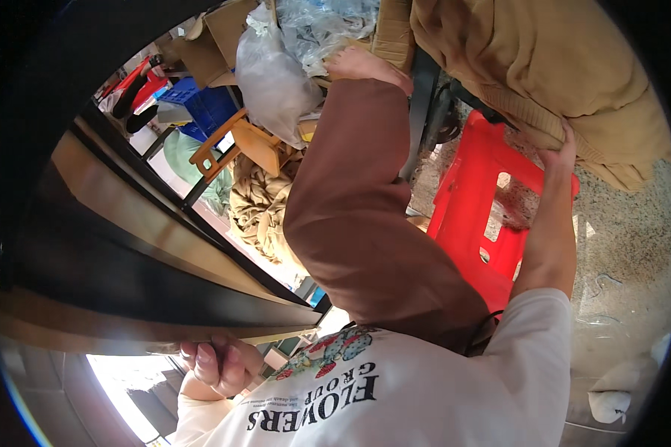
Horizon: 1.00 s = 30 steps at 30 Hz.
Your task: Applying adhesive to specific points on sweaters using a template and an applicator tool.
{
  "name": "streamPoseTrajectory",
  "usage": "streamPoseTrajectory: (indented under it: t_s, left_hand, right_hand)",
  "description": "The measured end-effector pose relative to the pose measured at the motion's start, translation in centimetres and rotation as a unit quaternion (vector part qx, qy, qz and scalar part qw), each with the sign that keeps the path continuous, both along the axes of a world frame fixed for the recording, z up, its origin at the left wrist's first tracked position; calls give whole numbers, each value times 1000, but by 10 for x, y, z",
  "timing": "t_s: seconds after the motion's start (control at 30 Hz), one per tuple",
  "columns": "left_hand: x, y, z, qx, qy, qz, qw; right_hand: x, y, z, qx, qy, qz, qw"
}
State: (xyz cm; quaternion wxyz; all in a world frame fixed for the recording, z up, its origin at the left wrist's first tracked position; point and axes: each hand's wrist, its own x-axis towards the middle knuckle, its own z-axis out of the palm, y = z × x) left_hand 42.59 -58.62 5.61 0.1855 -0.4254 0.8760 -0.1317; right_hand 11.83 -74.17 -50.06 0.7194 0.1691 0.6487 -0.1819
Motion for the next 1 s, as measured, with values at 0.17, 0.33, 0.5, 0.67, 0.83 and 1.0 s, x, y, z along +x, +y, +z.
streamPoseTrajectory:
  t_s: [0.17,0.33,0.5,0.67,0.83,1.0]
  left_hand:
    - [-18,-13,-12,4,246,222,943]
    - [-29,-26,9,126,147,334,922]
    - [-45,-41,-5,35,121,449,885]
    - [-37,-27,-13,-19,198,408,891]
    - [-47,-17,-23,-174,249,367,879]
    - [-117,-17,-49,31,722,610,325]
  right_hand:
    - [-16,4,2,-3,-48,26,998]
    - [-16,-1,36,-18,-33,13,999]
    - [22,-13,129,-40,-78,15,996]
    - [40,-45,226,-99,-133,28,986]
    - [87,-82,372,-171,-154,98,968]
    - [128,-69,502,-249,-191,130,941]
